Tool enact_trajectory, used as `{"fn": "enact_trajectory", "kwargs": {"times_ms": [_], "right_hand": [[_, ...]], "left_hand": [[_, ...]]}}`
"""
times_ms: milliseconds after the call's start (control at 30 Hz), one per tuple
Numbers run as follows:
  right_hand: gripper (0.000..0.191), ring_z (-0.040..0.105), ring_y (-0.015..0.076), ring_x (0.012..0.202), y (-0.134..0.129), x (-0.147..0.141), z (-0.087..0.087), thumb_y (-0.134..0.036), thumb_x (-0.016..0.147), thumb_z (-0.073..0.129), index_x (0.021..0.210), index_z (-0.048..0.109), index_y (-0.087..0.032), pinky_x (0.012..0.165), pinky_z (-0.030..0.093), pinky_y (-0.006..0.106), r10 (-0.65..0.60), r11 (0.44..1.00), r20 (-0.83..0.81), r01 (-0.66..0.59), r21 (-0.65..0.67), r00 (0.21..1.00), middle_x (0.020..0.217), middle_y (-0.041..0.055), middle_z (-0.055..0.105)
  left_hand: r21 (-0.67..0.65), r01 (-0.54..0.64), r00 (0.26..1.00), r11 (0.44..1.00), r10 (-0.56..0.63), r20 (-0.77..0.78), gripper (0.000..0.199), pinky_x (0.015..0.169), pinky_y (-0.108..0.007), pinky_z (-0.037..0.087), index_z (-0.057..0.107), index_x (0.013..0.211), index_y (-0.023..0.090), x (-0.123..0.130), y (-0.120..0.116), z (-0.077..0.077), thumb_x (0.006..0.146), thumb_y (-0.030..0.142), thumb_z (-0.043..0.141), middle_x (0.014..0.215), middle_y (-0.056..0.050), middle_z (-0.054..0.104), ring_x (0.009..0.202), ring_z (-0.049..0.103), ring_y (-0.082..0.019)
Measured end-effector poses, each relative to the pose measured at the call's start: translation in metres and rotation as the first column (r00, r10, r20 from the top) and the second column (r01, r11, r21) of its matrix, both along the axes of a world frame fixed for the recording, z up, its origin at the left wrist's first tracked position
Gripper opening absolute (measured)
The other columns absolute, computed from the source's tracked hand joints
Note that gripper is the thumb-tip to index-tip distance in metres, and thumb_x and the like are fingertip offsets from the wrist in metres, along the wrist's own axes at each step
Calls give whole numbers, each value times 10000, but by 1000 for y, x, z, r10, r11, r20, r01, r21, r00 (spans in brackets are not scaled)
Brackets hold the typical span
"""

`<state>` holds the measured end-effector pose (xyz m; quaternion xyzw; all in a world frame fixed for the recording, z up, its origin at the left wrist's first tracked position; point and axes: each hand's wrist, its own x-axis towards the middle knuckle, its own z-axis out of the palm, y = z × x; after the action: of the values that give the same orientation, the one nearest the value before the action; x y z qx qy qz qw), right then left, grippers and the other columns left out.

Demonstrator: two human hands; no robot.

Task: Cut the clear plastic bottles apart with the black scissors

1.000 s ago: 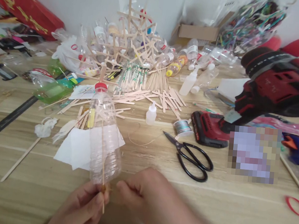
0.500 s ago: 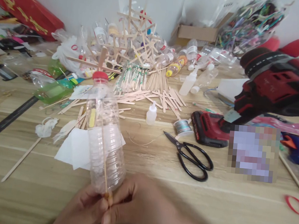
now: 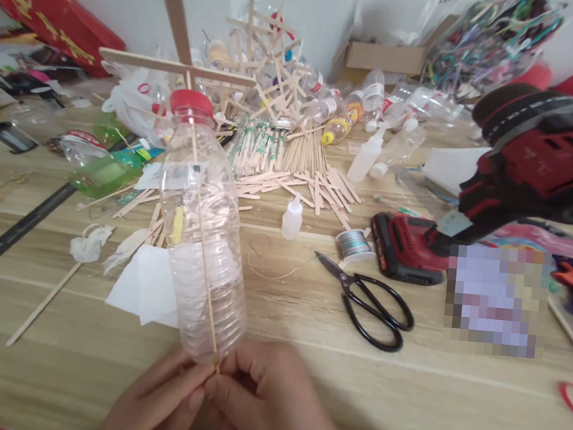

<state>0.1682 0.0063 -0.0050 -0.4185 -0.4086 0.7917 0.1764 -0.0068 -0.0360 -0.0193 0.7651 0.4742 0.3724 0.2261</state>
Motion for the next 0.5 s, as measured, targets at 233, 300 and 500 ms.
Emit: {"fn": "enact_trajectory", "kwargs": {"times_ms": [233, 300, 500], "right_hand": [[699, 579, 59, 433, -4, -1, 0, -821, 698, 698, 765, 523, -147, 403, 440, 123, -77, 997, -73, 75, -34, 994, 667, 9, 623], [700, 577, 52, 432, -5, -1, -1, -819, 705, 698, 763, 522, -144, 398, 423, 115, -98, 995, -107, 94, -35, 989, 678, 5, 614], [621, 500, 22, 387, -9, -2, -15, -750, 796, 683, 750, 494, -160, 356, 327, 113, -104, 994, -206, 108, 5, 973, 684, 0, 612]], "left_hand": [[492, 128, 869, 861, 142, -475, 323, 639, -253, 596, 696, 1032, 144, -5, 17, 17, 1039, 189, 376, 856, -55, 821, 705, 765, -184], [506, 126, 859, 853, 161, -487, 331, 609, -264, 581, 683, 1006, 156, -5, 18, 23, 1046, 192, 357, 833, -35, 824, 671, 763, -182], [385, 203, 838, 901, 44, -544, 241, 432, -289, 457, 665, 994, 168, -14, 20, 31, 1004, 188, 425, 612, 0, 744, 469, 663, -170]]}}
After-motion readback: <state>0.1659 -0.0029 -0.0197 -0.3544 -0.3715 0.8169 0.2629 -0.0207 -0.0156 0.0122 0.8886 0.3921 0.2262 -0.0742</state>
